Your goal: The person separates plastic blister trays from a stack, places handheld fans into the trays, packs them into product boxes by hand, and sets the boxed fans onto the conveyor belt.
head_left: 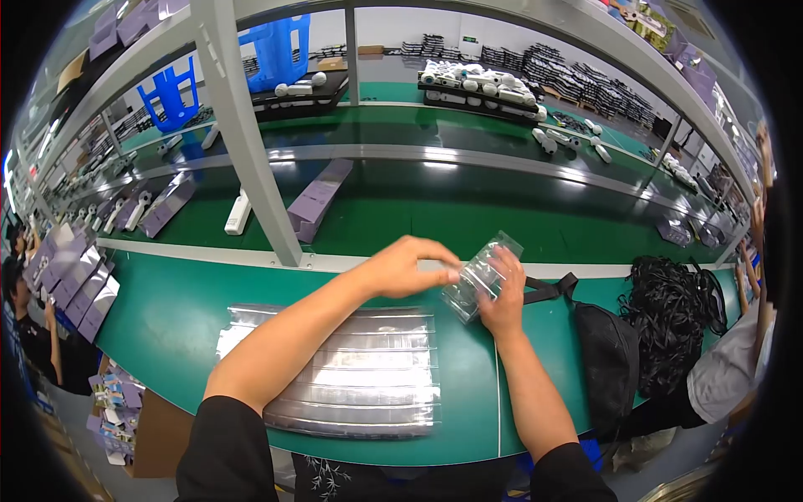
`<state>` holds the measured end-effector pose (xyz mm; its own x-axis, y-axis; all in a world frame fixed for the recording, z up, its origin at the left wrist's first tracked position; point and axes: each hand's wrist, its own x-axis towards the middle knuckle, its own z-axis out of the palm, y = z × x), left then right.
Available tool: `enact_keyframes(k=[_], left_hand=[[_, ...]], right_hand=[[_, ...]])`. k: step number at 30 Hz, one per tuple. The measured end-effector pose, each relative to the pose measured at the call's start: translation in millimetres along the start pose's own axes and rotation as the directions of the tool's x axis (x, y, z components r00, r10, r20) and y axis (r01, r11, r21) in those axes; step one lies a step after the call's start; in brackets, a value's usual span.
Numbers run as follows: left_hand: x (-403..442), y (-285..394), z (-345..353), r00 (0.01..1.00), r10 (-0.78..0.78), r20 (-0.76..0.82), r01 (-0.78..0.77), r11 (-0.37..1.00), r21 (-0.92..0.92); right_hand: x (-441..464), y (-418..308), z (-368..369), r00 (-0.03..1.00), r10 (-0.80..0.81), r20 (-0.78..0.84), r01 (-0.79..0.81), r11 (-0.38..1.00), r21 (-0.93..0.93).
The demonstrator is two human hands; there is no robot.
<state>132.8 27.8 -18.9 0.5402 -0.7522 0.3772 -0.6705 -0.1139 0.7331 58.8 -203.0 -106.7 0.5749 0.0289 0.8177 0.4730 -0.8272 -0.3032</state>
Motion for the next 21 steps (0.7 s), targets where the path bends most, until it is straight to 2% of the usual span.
enact_keyframes(k=[1,3,5,7,8,10,11,13,14,19,21], left_hand=[[1.6,-2.3,-2.7,0.996,0.034,-0.087,-0.032,0.999,0.034],[8.2,-17.0,-30.4,0.948,0.044,-0.314,0.085,0.919,0.385],[1.9,-45.8,-54.4,0.822,0.176,-0.542,0.287,0.694,0.660],[-10.2,-60.1,-75.4,0.752,0.122,-0.647,0.498,0.537,0.681],[-17.1,-71.2,-79.4,0.755,0.125,-0.644,0.493,0.540,0.683],[-27.6,-86.4,-79.7,0.632,0.136,-0.763,0.724,0.246,0.644],[-27.7,-88.3,-80.3,0.634,0.136,-0.761,0.723,0.246,0.646],[-28.4,-89.2,-82.7,0.579,-0.237,-0.780,0.808,0.291,0.512],[-27.7,-87.9,-83.7,0.529,-0.415,-0.740,0.848,0.291,0.443],[-29.7,-89.1,-84.2,0.531,-0.463,-0.709,0.846,0.324,0.422],[-31.8,-95.1,-81.5,0.536,-0.607,-0.587,0.844,0.407,0.350]], right_hand=[[-0.9,1.9,1.1,1.000,0.010,-0.008,-0.010,1.000,0.005],[-2.0,5.6,0.7,0.999,0.037,-0.034,-0.037,0.999,0.008],[-1.5,3.2,2.4,0.998,0.037,-0.057,-0.036,0.999,0.024],[-0.7,0.2,3.7,0.995,0.035,-0.094,-0.029,0.998,0.060],[-2.5,1.9,4.5,0.994,0.037,-0.098,-0.032,0.998,0.056],[-7.7,7.0,10.6,0.990,0.102,-0.100,-0.089,0.989,0.122],[-9.7,7.8,12.1,0.986,0.134,-0.100,-0.118,0.981,0.155],[-9.5,8.5,11.0,0.990,0.111,-0.089,-0.099,0.987,0.129],[-8.8,7.8,9.3,0.993,0.093,-0.079,-0.085,0.991,0.101],[-7.5,6.5,6.4,0.994,0.083,-0.067,-0.079,0.995,0.069],[-8.2,7.3,6.6,0.994,0.070,-0.081,-0.066,0.997,0.050]])
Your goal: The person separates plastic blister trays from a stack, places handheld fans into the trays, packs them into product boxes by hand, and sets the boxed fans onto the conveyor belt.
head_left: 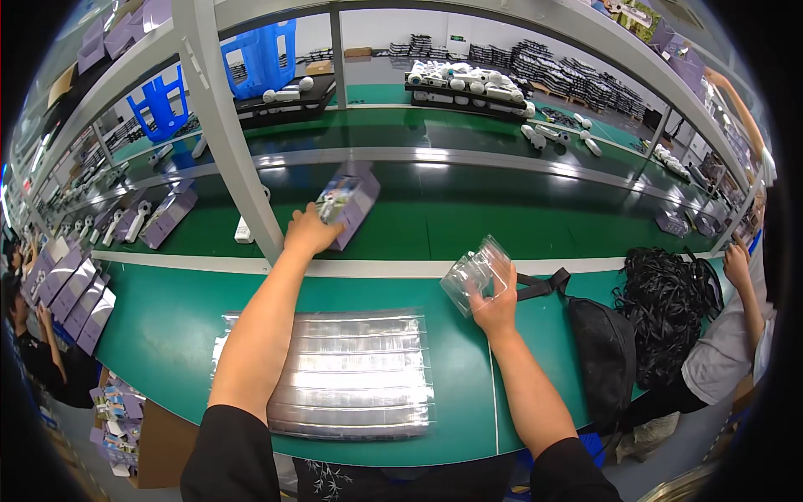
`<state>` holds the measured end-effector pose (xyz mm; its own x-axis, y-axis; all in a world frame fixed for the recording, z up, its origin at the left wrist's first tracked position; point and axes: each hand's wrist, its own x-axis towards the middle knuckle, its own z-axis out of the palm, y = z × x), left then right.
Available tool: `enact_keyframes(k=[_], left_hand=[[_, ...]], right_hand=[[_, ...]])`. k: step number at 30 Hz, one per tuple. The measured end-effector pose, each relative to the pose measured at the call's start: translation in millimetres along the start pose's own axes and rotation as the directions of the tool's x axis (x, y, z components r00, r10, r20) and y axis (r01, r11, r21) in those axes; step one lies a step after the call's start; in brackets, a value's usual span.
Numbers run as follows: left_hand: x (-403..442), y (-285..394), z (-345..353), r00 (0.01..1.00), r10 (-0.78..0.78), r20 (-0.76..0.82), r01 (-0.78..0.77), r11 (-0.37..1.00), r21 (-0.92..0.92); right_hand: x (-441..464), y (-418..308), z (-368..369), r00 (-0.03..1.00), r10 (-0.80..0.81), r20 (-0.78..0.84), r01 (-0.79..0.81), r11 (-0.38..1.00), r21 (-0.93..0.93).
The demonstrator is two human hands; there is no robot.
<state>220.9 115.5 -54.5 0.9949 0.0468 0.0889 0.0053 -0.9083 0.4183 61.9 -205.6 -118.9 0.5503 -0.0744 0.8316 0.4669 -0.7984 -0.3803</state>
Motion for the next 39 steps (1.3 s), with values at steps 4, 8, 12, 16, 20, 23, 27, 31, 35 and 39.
enact_keyframes(k=[4,8,12,16,20,23,27,31,35,39], left_hand=[[-10.2,18.9,-7.4,0.994,0.111,0.018,-0.111,0.994,0.019],[-15.8,20.3,7.5,0.971,0.237,0.000,-0.226,0.924,0.307],[-20.1,28.4,23.9,0.950,0.310,-0.028,-0.290,0.915,0.282],[-25.4,40.4,14.7,0.940,0.341,0.020,-0.340,0.929,0.142],[-29.3,45.1,1.7,0.919,0.387,-0.079,-0.394,0.913,-0.110],[-39.1,52.1,-8.7,0.913,0.393,-0.110,-0.408,0.887,-0.217],[-44.6,57.2,-12.1,0.915,0.403,-0.020,-0.396,0.889,-0.228],[-40.1,56.4,-13.2,0.898,0.441,0.015,-0.422,0.869,-0.258],[-36.6,41.5,5.9,0.832,0.545,0.102,-0.538,0.838,-0.094],[-28.9,37.7,29.5,0.730,0.683,0.006,-0.678,0.725,-0.121]], right_hand=[[0.0,1.1,-0.7,0.999,-0.024,-0.034,0.023,0.999,-0.029],[1.3,0.7,0.1,0.999,-0.015,-0.046,0.014,1.000,-0.019],[1.6,-6.0,-0.9,0.999,-0.022,-0.034,0.021,0.999,-0.024],[3.1,-8.0,-0.1,0.999,-0.032,-0.025,0.032,0.999,0.006],[-1.1,-0.2,0.5,0.999,-0.016,-0.046,0.017,1.000,0.004],[-0.8,-1.7,0.0,1.000,-0.006,-0.031,0.007,0.999,0.035],[3.2,-7.1,-3.0,0.996,0.035,-0.080,-0.027,0.996,0.087],[10.8,-7.9,-11.1,0.990,-0.059,-0.124,0.064,0.997,0.034],[27.9,-22.9,-16.6,0.990,-0.115,-0.082,0.116,0.993,0.009],[89.5,-42.8,9.7,1.000,0.001,-0.025,0.001,0.997,0.083]])
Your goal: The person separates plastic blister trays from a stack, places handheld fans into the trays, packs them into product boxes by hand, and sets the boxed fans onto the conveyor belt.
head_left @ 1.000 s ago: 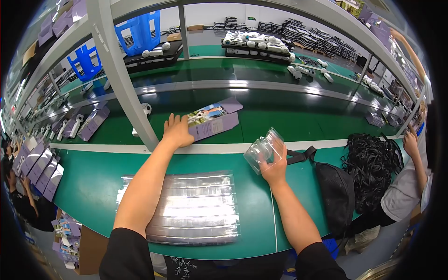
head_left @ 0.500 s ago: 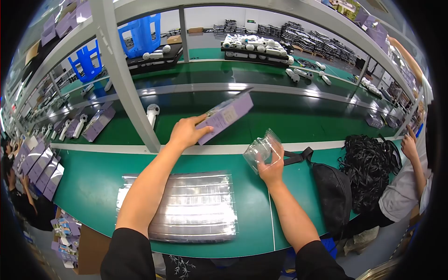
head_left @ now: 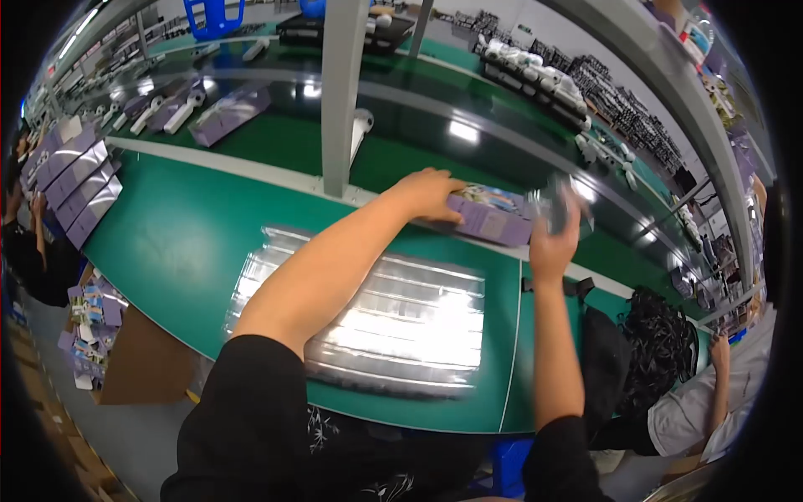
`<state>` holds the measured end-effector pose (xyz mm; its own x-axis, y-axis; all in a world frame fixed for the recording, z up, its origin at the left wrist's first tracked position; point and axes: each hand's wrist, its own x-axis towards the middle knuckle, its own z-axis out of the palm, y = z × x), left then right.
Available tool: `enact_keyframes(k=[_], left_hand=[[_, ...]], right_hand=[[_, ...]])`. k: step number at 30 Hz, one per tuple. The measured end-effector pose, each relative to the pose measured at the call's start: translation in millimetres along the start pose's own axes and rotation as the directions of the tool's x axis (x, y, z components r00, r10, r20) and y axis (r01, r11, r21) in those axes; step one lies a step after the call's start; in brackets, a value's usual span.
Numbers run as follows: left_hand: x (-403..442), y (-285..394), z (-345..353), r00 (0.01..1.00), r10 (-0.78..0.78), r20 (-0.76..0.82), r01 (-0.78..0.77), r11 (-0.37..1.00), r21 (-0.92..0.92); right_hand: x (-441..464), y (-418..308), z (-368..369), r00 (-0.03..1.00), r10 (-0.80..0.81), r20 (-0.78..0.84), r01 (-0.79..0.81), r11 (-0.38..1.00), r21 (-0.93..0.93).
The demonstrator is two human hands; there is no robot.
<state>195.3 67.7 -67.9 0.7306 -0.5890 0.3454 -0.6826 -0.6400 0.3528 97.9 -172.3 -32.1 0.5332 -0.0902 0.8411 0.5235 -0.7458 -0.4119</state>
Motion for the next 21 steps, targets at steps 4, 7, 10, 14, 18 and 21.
enact_keyframes(k=[4,7,10,14,18,21], left_hand=[[0.6,11.1,-14.5,0.978,0.067,0.198,-0.062,0.998,-0.031],[-2.2,14.3,-8.1,0.982,0.112,0.156,-0.102,0.992,-0.067],[-2.3,18.5,-16.3,0.974,0.121,0.192,-0.104,0.990,-0.100],[5.5,11.9,-17.8,0.949,0.133,0.287,-0.087,0.982,-0.167],[3.6,6.7,-12.4,0.952,0.168,0.254,-0.109,0.967,-0.231],[0.9,9.0,-17.1,0.963,0.134,0.235,-0.087,0.976,-0.202]], right_hand=[[88.0,-15.9,61.3,0.956,-0.224,0.188,0.234,0.972,-0.032],[133.6,-21.7,130.7,0.756,-0.502,0.421,0.544,0.839,0.025],[144.8,-37.8,197.4,0.458,-0.606,0.650,0.707,0.692,0.147],[130.5,-42.2,269.1,0.239,-0.647,0.724,0.787,0.566,0.246],[99.0,-32.9,309.3,-0.047,-0.525,0.850,0.859,0.413,0.303],[93.3,-25.5,316.4,-0.128,-0.602,0.788,0.890,0.281,0.359]])
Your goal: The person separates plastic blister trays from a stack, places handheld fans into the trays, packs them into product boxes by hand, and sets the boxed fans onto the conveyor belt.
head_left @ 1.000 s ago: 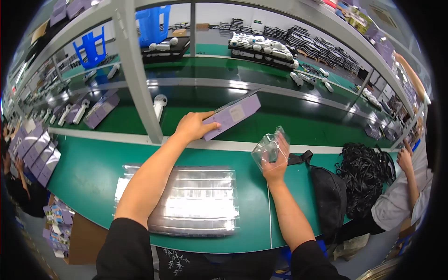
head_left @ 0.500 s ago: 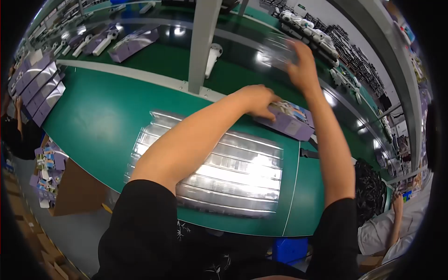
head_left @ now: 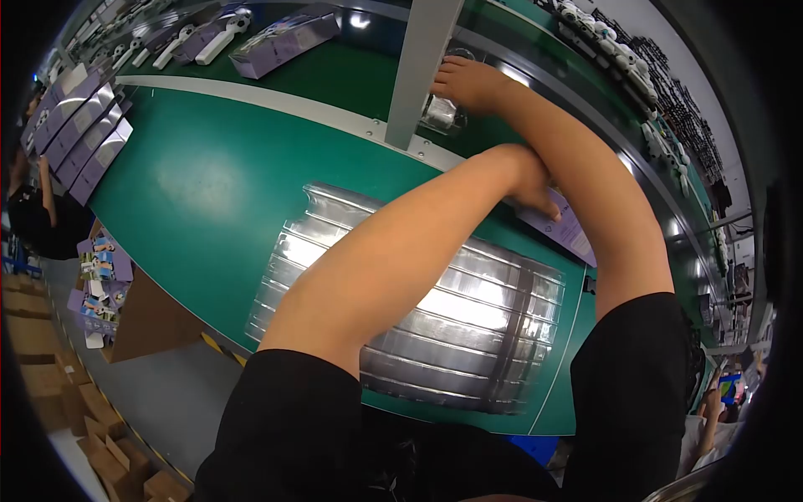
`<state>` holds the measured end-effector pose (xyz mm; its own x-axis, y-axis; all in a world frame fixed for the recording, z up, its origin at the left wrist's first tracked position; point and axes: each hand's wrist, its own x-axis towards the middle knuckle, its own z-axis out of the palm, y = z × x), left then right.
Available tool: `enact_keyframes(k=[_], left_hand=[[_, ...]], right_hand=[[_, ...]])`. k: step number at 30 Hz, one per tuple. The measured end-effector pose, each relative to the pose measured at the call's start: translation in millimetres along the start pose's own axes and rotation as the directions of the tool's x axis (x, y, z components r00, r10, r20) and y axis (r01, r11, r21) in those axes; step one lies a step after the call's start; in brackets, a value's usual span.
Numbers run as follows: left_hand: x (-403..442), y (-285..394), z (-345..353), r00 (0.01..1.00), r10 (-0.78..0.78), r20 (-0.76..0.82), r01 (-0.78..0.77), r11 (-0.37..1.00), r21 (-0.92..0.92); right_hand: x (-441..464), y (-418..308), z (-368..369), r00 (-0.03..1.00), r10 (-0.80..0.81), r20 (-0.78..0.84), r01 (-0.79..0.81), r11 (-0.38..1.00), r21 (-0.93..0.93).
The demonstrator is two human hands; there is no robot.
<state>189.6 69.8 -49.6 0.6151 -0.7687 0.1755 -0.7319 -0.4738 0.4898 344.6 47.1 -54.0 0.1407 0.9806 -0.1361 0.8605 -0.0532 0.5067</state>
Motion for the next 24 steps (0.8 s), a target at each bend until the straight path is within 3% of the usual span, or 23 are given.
enact_keyframes(k=[1,4,9,11,12,14,16,17,18,19,20,22,23,24], left_hand=[[-0.3,0.6,-1.4,1.000,-0.001,0.001,0.001,1.000,-0.012],[3.8,-0.3,0.9,1.000,0.006,0.012,-0.005,0.999,-0.035],[0.5,0.1,2.8,0.997,-0.079,0.012,0.080,0.987,-0.140],[0.2,6.7,-5.0,0.991,-0.135,0.025,0.137,0.984,-0.116],[1.1,7.3,-5.4,0.993,-0.118,0.027,0.121,0.986,-0.119],[4.7,1.9,-3.9,0.985,-0.173,0.011,0.174,0.979,-0.108],[11.6,-13.8,4.1,0.981,-0.156,-0.118,0.142,0.983,-0.119],[16.0,-20.8,0.3,0.962,-0.264,-0.073,0.243,0.946,-0.213],[18.7,-27.8,-3.7,0.931,-0.365,-0.018,0.343,0.891,-0.297],[17.1,-32.7,-6.7,0.906,-0.423,-0.023,0.367,0.810,-0.458],[14.5,-37.1,-9.3,0.876,-0.482,-0.015,0.376,0.703,-0.603],[8.7,-33.1,-20.5,0.816,-0.578,0.019,0.413,0.559,-0.719],[5.0,-29.9,-22.4,0.828,-0.560,0.016,0.399,0.570,-0.718],[1.8,-27.1,-23.3,0.813,-0.582,0.016,0.376,0.504,-0.777]], right_hand=[[0.6,0.5,1.8,1.000,0.000,-0.002,0.000,1.000,0.005],[-1.1,2.7,-12.4,0.887,0.161,0.433,-0.188,0.982,0.021],[-33.1,12.5,-13.4,0.743,0.216,0.633,-0.368,0.922,0.117],[-70.6,11.2,-27.5,0.767,0.328,0.551,-0.536,0.799,0.270],[-90.2,17.4,-22.1,0.756,0.339,0.560,-0.549,0.794,0.262],[-133.4,37.7,-5.8,0.700,0.508,0.502,-0.626,0.775,0.087],[-188.1,55.0,-12.2,0.718,0.628,0.299,-0.652,0.758,-0.028],[-211.4,53.8,-27.2,0.701,0.641,0.313,-0.664,0.746,-0.042],[-232.8,50.9,-47.0,0.645,0.736,0.205,-0.732,0.672,-0.112],[-252.8,48.7,-62.2,0.580,0.811,0.083,-0.792,0.585,-0.174],[-270.2,46.7,-74.7,0.567,0.819,0.085,-0.798,0.572,-0.191],[-303.5,45.0,-97.6,0.428,0.898,0.104,-0.871,0.441,-0.219],[-318.3,42.8,-106.9,0.354,0.929,0.109,-0.899,0.370,-0.233],[-330.3,38.0,-114.4,0.338,0.936,0.101,-0.902,0.353,-0.249]])
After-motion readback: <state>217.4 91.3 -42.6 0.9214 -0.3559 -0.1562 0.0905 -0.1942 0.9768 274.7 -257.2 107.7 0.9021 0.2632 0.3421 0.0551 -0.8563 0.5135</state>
